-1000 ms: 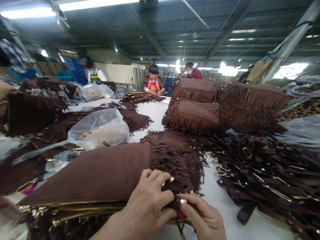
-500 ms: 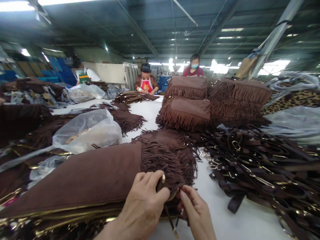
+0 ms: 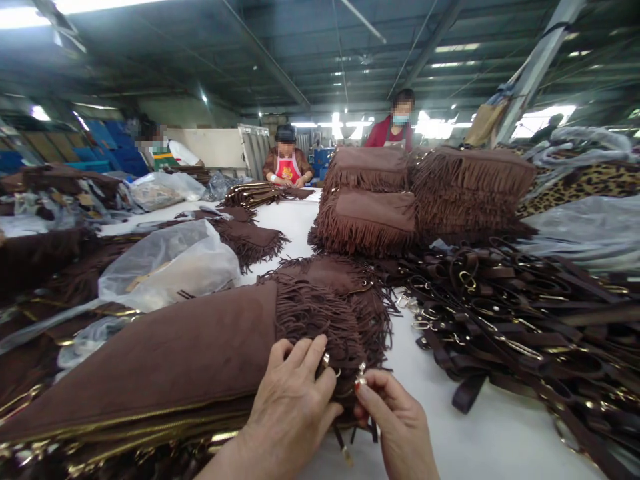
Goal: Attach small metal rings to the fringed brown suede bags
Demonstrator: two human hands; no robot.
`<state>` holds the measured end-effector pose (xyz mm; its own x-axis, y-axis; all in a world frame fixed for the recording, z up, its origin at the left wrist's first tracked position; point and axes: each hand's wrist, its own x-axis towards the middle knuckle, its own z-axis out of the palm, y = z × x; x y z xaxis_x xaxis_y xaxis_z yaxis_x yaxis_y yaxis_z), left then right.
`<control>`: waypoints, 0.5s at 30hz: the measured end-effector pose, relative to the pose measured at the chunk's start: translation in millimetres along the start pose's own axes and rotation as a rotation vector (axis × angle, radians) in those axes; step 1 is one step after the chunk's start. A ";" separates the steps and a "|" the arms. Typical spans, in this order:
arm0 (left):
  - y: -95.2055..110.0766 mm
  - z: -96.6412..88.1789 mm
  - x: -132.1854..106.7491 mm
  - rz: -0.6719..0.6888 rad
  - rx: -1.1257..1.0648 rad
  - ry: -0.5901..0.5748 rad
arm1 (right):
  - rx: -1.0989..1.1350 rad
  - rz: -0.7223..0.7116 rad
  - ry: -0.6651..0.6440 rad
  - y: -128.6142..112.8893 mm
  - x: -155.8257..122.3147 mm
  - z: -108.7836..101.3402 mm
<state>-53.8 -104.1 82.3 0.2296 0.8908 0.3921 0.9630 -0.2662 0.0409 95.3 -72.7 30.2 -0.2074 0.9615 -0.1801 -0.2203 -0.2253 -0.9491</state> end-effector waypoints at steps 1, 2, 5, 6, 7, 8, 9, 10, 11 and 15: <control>0.4 2.1 0.7 0.008 0.013 0.010 | -0.029 -0.017 0.007 -1.0 0.0 -0.6; 0.7 3.8 1.3 0.019 0.021 0.017 | -0.056 -0.035 0.003 -1.8 0.7 -1.5; 0.9 6.6 2.8 0.050 0.020 0.033 | -0.076 -0.059 -0.042 -1.5 5.5 -5.9; 0.9 7.0 3.0 0.058 0.013 0.042 | -0.052 -0.049 -0.062 -0.1 7.0 -7.5; 0.9 7.4 3.0 0.067 0.004 0.052 | -0.014 -0.030 -0.081 1.9 7.9 -8.8; 0.9 7.8 2.9 0.071 -0.004 0.060 | 0.037 -0.006 -0.087 4.6 7.7 -9.7; 0.9 8.5 2.7 0.072 -0.006 0.062 | 0.089 0.019 -0.085 8.0 6.2 -10.2; 1.0 9.3 2.4 0.071 -0.002 0.061 | 0.129 0.047 -0.073 12.0 3.2 -10.0; 1.0 10.5 2.1 0.071 0.002 0.062 | 0.149 0.072 -0.057 16.6 -1.3 -9.2; 0.9 13.8 1.0 0.041 -0.007 0.048 | 0.094 0.162 -0.015 37.2 -28.2 -1.7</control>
<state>-50.8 -98.4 70.1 0.2620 0.8602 0.4374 0.9518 -0.3052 0.0302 94.5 -108.0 -0.5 -0.2618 0.9090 -0.3242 -0.2703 -0.3915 -0.8796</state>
